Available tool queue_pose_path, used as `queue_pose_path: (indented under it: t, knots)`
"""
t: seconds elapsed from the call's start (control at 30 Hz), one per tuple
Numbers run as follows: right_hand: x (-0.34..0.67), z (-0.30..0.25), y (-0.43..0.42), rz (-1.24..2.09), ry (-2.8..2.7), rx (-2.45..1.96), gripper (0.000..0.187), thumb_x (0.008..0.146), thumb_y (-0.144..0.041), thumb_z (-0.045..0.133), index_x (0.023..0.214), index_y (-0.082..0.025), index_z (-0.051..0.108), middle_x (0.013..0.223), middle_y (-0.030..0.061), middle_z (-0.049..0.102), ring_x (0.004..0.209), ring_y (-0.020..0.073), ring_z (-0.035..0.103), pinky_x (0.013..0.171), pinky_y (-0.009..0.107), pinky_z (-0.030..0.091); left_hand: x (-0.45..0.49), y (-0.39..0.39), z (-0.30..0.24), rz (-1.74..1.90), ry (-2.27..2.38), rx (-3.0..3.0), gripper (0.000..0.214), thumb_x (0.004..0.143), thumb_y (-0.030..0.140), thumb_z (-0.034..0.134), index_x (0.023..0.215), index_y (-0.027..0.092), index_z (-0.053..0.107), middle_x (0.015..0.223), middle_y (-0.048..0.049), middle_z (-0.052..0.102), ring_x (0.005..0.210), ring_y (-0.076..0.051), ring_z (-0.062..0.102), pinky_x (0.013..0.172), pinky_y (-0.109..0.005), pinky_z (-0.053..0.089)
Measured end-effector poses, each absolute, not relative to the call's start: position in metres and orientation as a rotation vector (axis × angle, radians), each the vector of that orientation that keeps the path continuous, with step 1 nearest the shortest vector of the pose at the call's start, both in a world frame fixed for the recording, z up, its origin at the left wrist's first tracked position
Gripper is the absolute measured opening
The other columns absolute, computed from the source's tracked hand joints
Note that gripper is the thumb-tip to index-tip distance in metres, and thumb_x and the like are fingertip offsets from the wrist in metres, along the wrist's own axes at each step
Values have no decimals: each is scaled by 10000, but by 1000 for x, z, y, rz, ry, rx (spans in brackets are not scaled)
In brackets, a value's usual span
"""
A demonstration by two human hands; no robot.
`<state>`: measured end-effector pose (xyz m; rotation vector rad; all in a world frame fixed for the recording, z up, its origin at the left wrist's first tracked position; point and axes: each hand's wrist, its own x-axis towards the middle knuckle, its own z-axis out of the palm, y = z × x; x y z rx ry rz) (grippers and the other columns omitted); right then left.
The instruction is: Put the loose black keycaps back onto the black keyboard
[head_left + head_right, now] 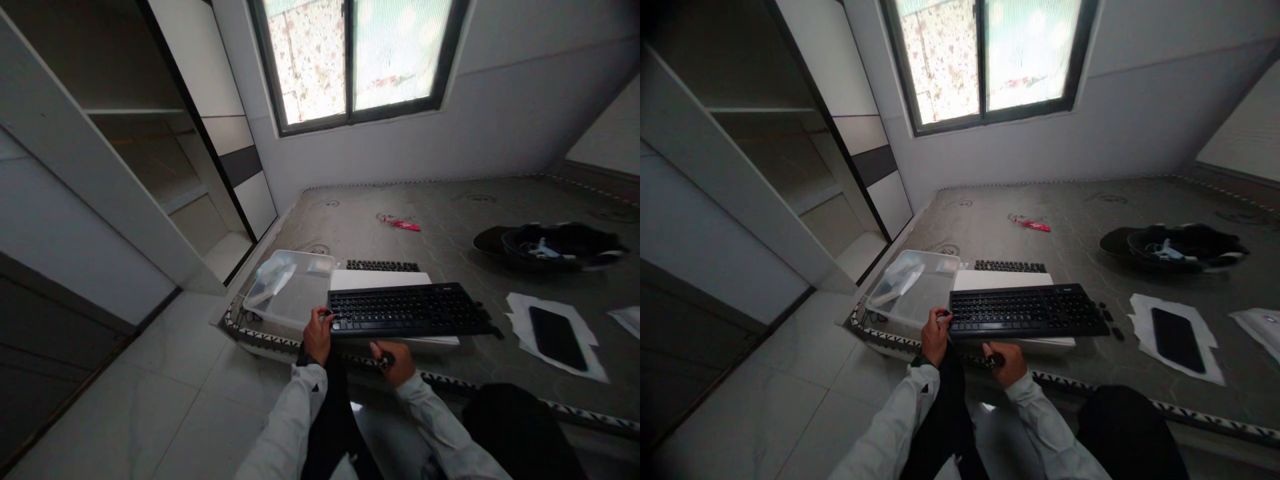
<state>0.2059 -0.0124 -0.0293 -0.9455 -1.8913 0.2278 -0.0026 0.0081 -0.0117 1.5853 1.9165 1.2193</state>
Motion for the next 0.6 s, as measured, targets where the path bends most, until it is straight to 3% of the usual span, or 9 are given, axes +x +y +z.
queue_pose_path:
  t: [0.23,0.6]
  knots:
    - [205,-29,-13,219,-1895,-938,439,910,-278,484,483,-192,426,437,-40,417,387,81,412,461,237,279,-4,6,-8,1204,1856,1641,185,910,297,491,1068,256,579,1030,-4,699,968,-158,650,858,-264,466]
    - [203,-22,-15,213,-1916,-923,452,928,-289,460,488,-193,419,435,-40,419,395,79,421,470,237,275,-6,4,-6,1255,1821,1740,216,916,321,479,1058,229,615,1035,-25,679,980,-163,629,905,-294,467]
